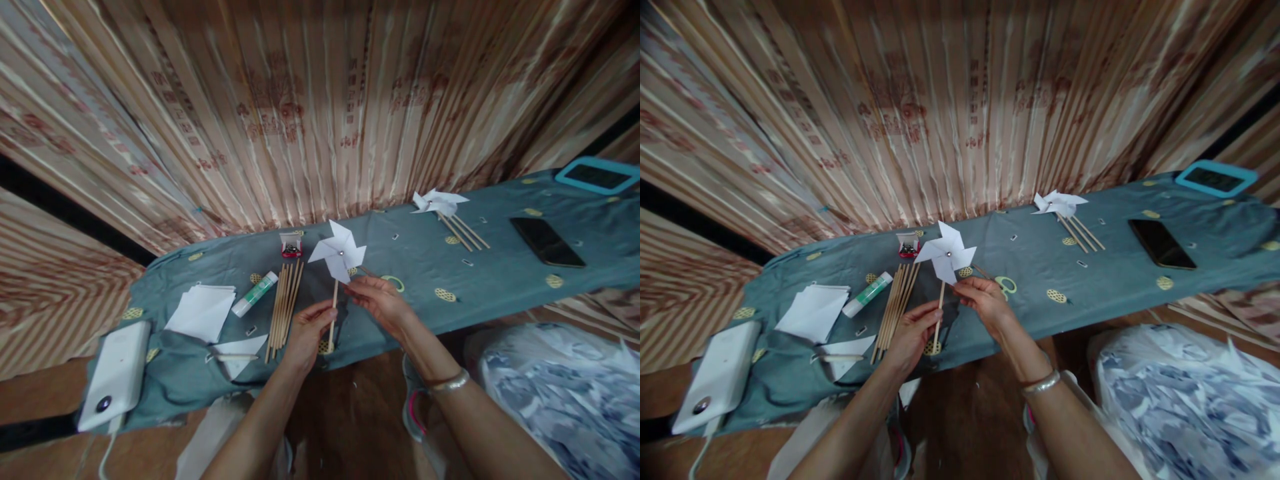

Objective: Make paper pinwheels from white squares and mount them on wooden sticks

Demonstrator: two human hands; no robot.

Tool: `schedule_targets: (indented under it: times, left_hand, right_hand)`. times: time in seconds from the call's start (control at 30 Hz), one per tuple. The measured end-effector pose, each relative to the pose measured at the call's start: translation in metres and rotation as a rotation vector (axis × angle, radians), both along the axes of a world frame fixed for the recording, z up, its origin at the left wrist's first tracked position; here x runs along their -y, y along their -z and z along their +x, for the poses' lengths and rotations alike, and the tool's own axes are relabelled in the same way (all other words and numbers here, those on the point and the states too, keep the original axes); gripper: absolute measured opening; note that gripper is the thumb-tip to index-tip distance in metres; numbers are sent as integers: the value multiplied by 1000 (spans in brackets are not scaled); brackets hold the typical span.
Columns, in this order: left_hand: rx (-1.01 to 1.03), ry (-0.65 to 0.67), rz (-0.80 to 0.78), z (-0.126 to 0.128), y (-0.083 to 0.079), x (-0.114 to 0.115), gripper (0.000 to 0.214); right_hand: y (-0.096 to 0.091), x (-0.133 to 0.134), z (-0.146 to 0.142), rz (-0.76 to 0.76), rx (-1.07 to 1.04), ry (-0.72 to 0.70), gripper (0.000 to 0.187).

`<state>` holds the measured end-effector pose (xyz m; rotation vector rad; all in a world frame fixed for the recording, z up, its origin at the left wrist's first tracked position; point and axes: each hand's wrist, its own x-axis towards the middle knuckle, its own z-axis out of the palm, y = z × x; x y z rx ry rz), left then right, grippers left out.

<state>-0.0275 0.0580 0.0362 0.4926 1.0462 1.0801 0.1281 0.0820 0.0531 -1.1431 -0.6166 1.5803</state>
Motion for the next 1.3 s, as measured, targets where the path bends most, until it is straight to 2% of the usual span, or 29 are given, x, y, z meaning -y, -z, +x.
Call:
schedule_targets:
  times: [0.2, 0.33, 0.4, 0.47, 0.53, 0.6, 0.83, 1.3]
  left_hand:
    - [-11, 4, 1, 1, -1, 0, 44]
    - [-6, 6, -2, 1, -1, 0, 45]
    - [-8, -1, -12, 1, -1, 1, 45]
    - [-13, 5, -18, 1, -2, 1, 44]
    - [-19, 22, -24, 0, -2, 1, 44]
    - [-25, 37, -31, 1, -3, 1, 45]
    - [-22, 28, -34, 1, -3, 1, 43]
    - [-24, 21, -16, 1, -3, 0, 43]
  right_hand:
    - [-1, 3, -6, 23, 6, -48, 32]
    - [-3, 2, 1, 9, 12, -65, 30]
    - [-4, -1, 10, -6, -2, -19, 28]
    - [-6, -6, 21, -9, -35, 86, 28]
    - [-8, -11, 30, 19, -65, 183, 28]
    - [-10, -15, 36, 61, -74, 213, 26]
    - [-7, -18, 37, 127, -41, 181, 14]
    - [-11, -11, 33, 66, -26, 188, 12]
